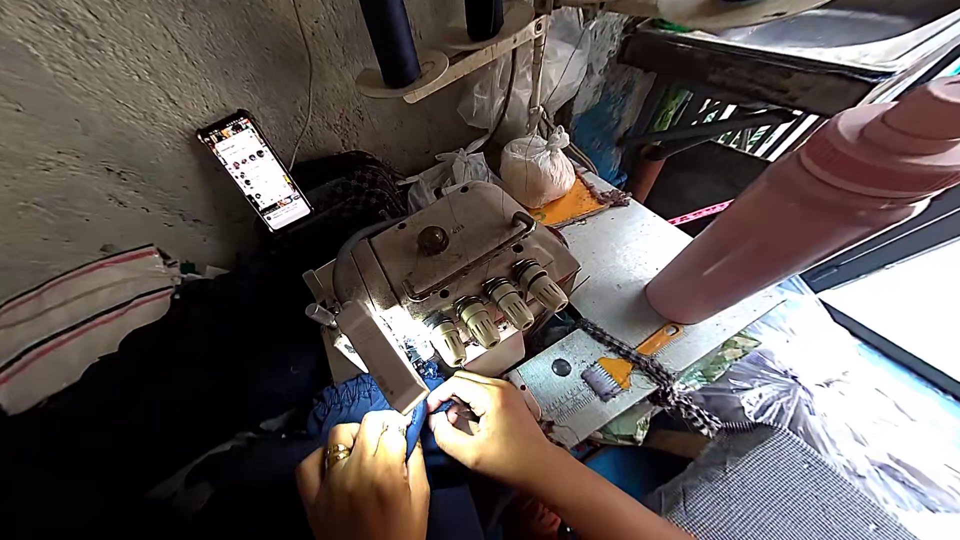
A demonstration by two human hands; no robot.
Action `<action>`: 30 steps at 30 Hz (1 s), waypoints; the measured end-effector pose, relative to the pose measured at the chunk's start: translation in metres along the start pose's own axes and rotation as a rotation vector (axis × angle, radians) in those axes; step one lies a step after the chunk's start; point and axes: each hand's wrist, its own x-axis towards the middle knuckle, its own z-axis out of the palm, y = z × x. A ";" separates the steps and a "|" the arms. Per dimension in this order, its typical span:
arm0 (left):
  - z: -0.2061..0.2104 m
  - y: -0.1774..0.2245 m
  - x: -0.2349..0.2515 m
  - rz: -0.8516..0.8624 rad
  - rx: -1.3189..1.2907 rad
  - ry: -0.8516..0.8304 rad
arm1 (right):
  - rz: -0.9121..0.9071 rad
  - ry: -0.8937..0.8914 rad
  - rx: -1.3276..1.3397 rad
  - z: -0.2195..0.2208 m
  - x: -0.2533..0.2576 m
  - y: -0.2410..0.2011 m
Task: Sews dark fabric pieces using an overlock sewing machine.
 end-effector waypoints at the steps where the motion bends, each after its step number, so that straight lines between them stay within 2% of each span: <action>1: 0.000 0.002 -0.002 -0.002 0.010 -0.005 | 0.021 -0.013 0.030 0.000 0.000 0.000; 7: 0.006 -0.013 -0.013 -0.149 -0.246 -0.124 | 0.216 -0.110 0.285 -0.002 0.003 -0.001; 12: 0.005 -0.020 -0.009 -0.208 -0.363 -0.223 | 0.265 -0.130 0.311 -0.003 0.003 -0.003; 16: -0.002 -0.027 -0.001 -0.196 -0.420 -0.271 | 0.263 -0.132 0.294 -0.003 0.004 -0.004; 21: -0.007 -0.022 0.004 -0.064 -0.259 -0.265 | 0.255 -0.121 0.306 -0.002 0.004 -0.002; 26: -0.001 -0.031 0.001 -0.153 -0.401 -0.315 | 0.239 -0.045 0.305 0.000 -0.001 -0.002; 30: -0.001 -0.033 0.004 -0.173 -0.435 -0.325 | 0.150 -0.029 0.245 0.002 0.000 -0.002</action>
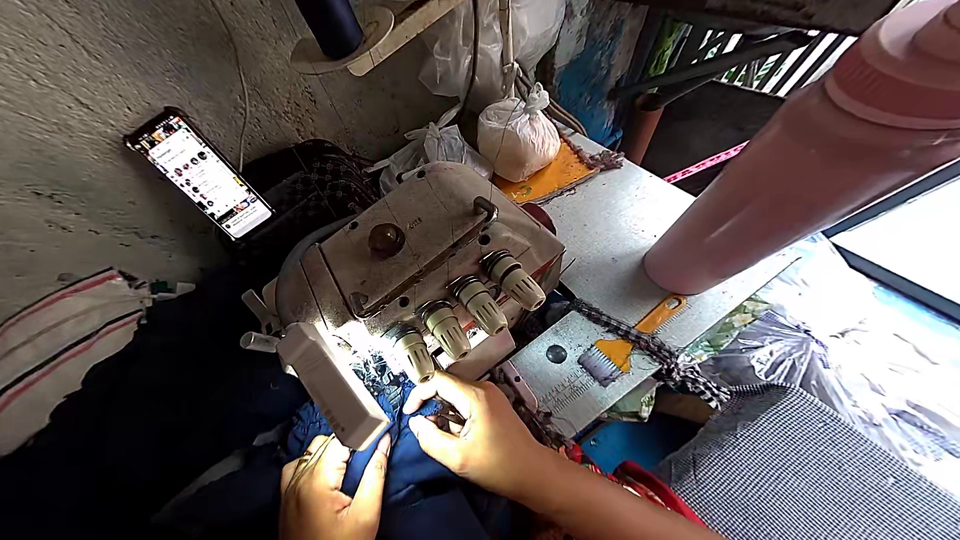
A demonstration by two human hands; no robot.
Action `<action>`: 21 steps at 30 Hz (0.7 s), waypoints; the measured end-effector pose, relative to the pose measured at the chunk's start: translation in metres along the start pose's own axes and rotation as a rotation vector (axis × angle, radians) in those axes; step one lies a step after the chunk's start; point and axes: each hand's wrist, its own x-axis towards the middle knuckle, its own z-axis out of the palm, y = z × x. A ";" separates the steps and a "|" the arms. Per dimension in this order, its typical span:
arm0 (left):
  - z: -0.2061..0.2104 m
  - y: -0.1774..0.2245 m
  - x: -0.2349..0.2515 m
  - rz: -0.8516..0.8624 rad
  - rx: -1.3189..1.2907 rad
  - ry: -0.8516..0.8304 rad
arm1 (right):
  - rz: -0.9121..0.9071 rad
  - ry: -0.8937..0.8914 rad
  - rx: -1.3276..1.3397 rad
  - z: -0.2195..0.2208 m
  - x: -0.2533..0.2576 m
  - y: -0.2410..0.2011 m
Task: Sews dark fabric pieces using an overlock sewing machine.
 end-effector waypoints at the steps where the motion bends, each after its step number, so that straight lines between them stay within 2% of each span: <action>1: 0.000 0.000 0.000 0.000 -0.004 0.000 | -0.038 -0.002 -0.025 0.000 0.000 0.001; 7: -0.005 0.006 0.003 -0.003 0.047 -0.002 | -0.148 0.002 -0.192 -0.001 0.002 0.000; 11: 0.005 0.012 -0.006 0.011 0.134 0.032 | -0.076 -0.049 -0.025 -0.005 0.001 0.001; 14: 0.009 0.008 -0.010 0.003 0.093 0.055 | -0.022 0.040 0.057 -0.003 -0.002 0.004; 18: 0.012 0.007 -0.012 0.014 0.080 0.081 | -0.183 0.183 -0.135 0.000 -0.002 0.002; 21: 0.014 0.006 -0.012 0.023 0.076 0.102 | -0.242 0.168 -0.110 -0.001 -0.002 0.000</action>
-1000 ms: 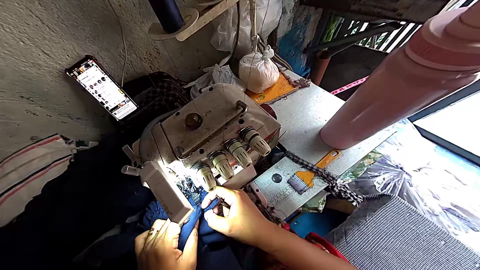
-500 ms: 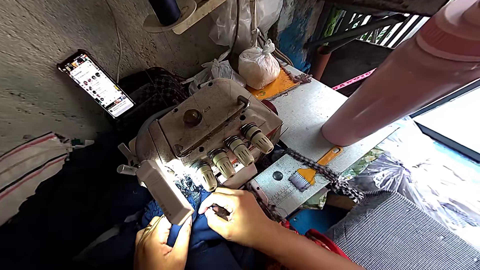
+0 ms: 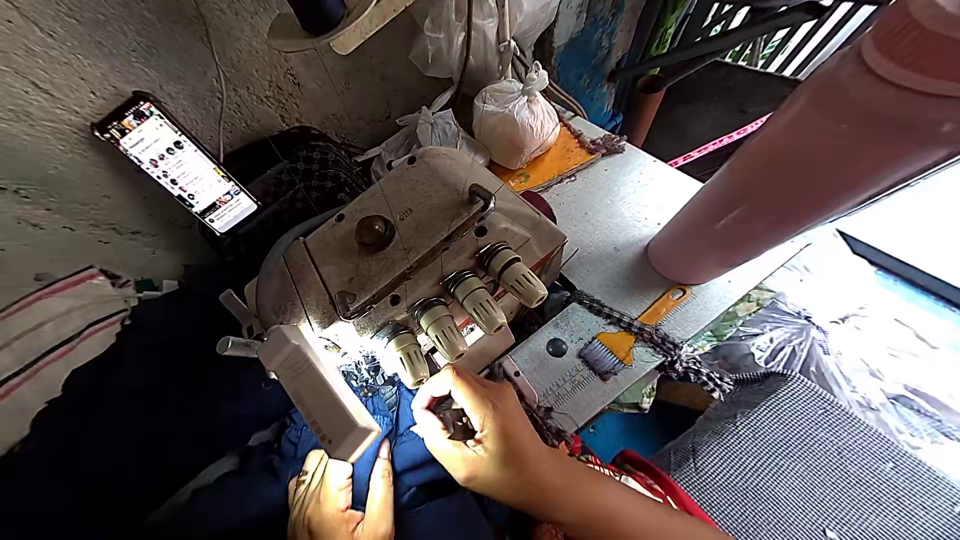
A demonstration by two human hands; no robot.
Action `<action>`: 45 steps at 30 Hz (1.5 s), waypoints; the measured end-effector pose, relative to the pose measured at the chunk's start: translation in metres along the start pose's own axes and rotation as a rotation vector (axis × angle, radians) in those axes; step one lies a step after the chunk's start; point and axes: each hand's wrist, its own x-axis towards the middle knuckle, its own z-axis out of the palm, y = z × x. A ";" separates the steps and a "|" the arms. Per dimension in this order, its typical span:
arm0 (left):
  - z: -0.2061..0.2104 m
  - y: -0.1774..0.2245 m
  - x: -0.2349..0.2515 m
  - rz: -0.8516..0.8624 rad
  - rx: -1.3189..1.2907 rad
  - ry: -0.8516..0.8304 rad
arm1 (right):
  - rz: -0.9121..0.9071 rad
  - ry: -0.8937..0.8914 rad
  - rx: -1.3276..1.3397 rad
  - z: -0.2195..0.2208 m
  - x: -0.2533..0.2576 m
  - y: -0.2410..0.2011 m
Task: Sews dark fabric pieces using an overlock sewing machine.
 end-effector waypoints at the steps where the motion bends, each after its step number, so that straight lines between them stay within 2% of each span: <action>1: 0.000 0.000 0.000 -0.003 -0.004 0.001 | 0.007 -0.018 0.004 -0.001 -0.001 0.000; 8: -0.003 -0.001 0.003 -0.048 -0.066 -0.037 | 0.092 -0.051 -0.022 0.004 -0.005 -0.001; 14: -0.006 -0.003 0.006 -0.062 -0.097 -0.047 | 0.014 -0.093 -0.080 0.003 -0.004 0.001; 21: -0.013 0.012 0.011 0.029 0.099 -0.053 | 0.019 -0.105 -0.104 0.003 -0.002 0.002; 29: -0.012 0.000 0.007 0.031 -0.007 -0.070 | 0.049 -0.071 -0.075 0.008 -0.002 0.003; 31: -0.014 0.006 0.003 0.114 0.058 -0.068 | 0.107 -0.055 -0.025 0.008 -0.004 0.002; 33: -0.015 0.021 -0.004 0.195 0.167 -0.075 | 0.261 -0.078 0.094 0.004 -0.014 0.001; 36: -0.005 0.038 -0.016 0.226 0.273 -0.029 | 0.545 -0.266 0.264 -0.013 -0.031 -0.002; 38: 0.003 0.041 -0.019 0.236 0.328 0.009 | 0.608 -0.345 0.281 -0.018 -0.039 -0.004; 42: 0.010 0.041 -0.019 0.266 0.416 0.058 | 0.469 -0.236 0.191 -0.015 -0.047 -0.004; 45: 0.013 0.040 -0.017 0.266 0.447 0.083 | 0.442 -0.198 0.160 -0.012 -0.045 -0.004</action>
